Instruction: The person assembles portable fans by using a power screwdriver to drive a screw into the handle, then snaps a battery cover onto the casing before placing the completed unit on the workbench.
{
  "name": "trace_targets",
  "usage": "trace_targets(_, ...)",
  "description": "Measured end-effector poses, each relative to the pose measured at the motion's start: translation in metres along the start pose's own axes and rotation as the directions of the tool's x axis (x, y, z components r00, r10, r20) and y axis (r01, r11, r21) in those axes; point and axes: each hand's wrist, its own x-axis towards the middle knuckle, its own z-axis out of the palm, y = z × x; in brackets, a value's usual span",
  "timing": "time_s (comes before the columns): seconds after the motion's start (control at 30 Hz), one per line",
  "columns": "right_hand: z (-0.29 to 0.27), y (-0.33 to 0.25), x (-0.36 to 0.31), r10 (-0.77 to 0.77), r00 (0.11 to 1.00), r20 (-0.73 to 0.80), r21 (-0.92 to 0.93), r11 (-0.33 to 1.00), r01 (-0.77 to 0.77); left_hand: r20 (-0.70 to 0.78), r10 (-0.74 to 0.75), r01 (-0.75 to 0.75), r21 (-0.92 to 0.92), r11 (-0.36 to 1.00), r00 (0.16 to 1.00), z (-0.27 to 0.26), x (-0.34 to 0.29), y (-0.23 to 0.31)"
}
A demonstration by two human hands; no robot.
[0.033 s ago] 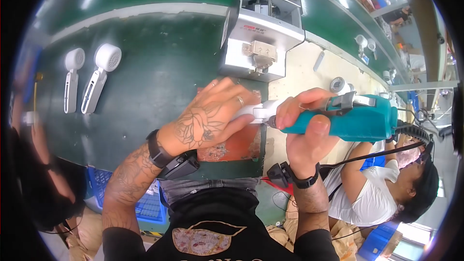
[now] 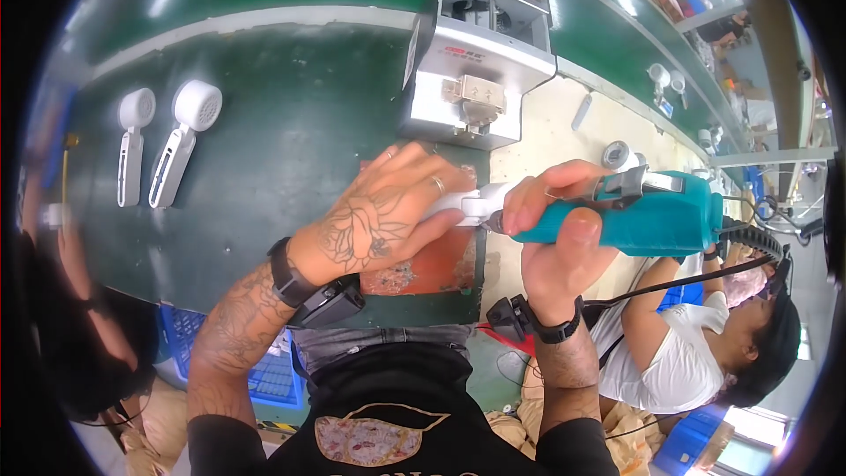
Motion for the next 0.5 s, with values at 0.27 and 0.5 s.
trace_targets(0.27,-0.004,0.011,-0.006,0.024,0.999,0.03,0.049,0.998,-0.025,-0.007,-0.01,0.01,-0.005,1.0,1.0,0.006,-0.001,0.0)
trace_targets(0.5,0.0,0.017,-0.001,0.022,0.998,0.064,0.121,0.992,-0.03,-0.001,-0.021,0.021,0.017,1.0,1.0,0.003,0.002,-0.002)
